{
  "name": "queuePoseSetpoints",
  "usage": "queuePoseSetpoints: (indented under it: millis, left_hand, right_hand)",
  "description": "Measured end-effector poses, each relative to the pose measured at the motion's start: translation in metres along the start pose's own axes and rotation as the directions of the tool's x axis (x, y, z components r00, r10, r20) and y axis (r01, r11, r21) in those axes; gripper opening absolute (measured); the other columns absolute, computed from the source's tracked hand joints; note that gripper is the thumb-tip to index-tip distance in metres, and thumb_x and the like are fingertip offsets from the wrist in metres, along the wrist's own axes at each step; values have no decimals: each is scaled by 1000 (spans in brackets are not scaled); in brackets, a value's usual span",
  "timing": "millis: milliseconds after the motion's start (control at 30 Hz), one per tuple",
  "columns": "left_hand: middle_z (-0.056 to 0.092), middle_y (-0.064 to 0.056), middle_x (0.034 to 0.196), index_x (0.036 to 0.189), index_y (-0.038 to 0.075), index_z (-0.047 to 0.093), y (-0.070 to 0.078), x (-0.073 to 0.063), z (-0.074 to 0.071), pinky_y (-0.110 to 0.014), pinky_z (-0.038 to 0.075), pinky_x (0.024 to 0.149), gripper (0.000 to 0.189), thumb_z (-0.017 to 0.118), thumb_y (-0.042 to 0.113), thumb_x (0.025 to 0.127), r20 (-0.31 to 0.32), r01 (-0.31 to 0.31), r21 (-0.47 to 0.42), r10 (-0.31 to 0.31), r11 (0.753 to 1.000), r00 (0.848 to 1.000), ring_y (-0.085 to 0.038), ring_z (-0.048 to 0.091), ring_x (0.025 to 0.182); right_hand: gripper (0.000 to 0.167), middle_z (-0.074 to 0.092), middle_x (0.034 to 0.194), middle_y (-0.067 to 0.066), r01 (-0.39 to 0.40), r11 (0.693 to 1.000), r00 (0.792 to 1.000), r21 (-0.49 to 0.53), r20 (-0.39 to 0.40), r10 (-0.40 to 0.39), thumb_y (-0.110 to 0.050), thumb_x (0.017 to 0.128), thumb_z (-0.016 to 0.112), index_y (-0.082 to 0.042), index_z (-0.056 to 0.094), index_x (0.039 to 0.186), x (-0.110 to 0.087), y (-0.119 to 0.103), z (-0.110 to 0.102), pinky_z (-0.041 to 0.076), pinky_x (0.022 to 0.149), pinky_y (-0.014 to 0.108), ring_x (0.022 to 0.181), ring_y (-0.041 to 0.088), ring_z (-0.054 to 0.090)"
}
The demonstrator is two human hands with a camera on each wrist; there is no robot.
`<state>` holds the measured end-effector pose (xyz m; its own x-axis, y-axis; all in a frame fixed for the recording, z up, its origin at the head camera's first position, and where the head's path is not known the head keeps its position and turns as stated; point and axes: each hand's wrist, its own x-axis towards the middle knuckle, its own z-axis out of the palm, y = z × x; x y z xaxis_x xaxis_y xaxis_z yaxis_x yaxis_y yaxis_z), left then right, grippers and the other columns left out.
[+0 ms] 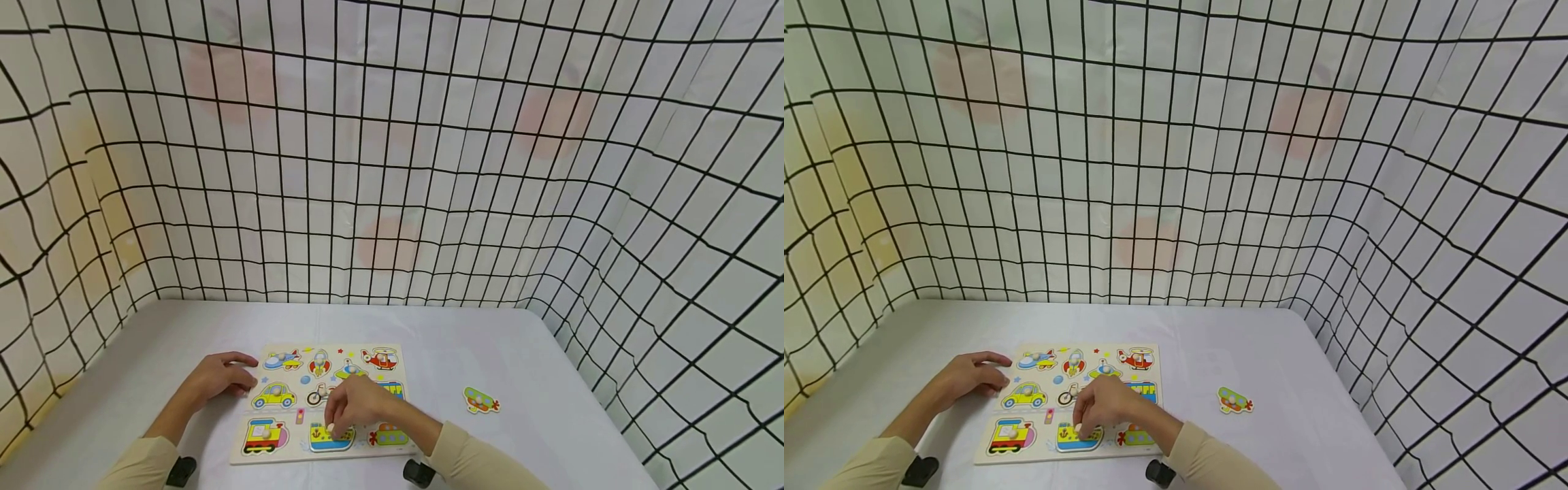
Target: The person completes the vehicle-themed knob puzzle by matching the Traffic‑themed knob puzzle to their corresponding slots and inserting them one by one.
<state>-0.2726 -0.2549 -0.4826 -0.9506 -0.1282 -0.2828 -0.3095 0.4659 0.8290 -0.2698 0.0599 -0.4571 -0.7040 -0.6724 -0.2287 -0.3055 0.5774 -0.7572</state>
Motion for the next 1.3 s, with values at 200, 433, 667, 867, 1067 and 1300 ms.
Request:
queuePoseSetpoints:
  millis: [200, 433, 667, 867, 1067, 1300]
  left_hand:
    - [71, -5, 81, 128, 0, 64, 0, 1, 1, -29, 50, 66, 49, 76, 15, 83, 0, 0, -1, 0, 1000, 1000, -21, 63, 68]
    - [71, -5, 83, 128, -1, 63, 0, 0, 0, -29, 52, 67, 49, 76, 15, 83, 3, 14, -11, -14, 1000, 1000, -20, 63, 68]
    - [71, -5, 82, 128, -1, 63, -1, 0, 0, -29, 51, 67, 50, 76, 16, 83, 4, 19, -13, -19, 1000, 1000, -20, 63, 67]
    - [71, -5, 84, 128, -1, 64, -1, 1, 0, -30, 52, 67, 49, 76, 16, 83, 11, 10, -18, -10, 1000, 1000, -20, 63, 68]
    - [71, -5, 83, 128, -1, 64, 0, 3, 0, -30, 52, 67, 49, 76, 15, 84, 7, 1, -11, -1, 1000, 1000, -21, 63, 68]
    - [71, -5, 82, 128, -2, 63, 1, 2, 0, -29, 52, 67, 49, 75, 15, 84, 12, 4, -9, -4, 1000, 1000, -21, 63, 68]
  right_hand:
    - [14, 68, 65, -6, 8, 1000, 1000, 14, -5, -8, -3, 74, 86, -11, 75, 77, -2, 1, 1, 45, 61, 18, 62, 5, 61]
    - [14, 67, 65, -6, 15, 1000, 1000, 27, -5, -15, -4, 75, 86, -12, 75, 78, 0, 5, 3, 46, 62, 19, 62, 5, 60]
    - [13, 69, 68, -8, 31, 999, 999, 18, -22, -31, -7, 75, 87, -13, 77, 82, -2, 6, -1, 45, 61, 18, 64, 4, 61]
    - [17, 69, 71, -7, 19, 999, 995, -31, -94, -22, -11, 75, 86, -15, 79, 89, -11, 14, -27, 42, 56, 20, 63, 4, 59]
    - [17, 70, 75, -7, -38, 997, 984, -66, -178, 25, -16, 77, 85, -15, 79, 93, -27, 33, -60, 46, 63, 25, 71, 9, 62]
    - [22, 68, 80, -2, -115, 993, 954, -34, -282, 101, -16, 80, 85, -9, 77, 99, -52, 61, -97, 50, 65, 29, 73, 14, 60]
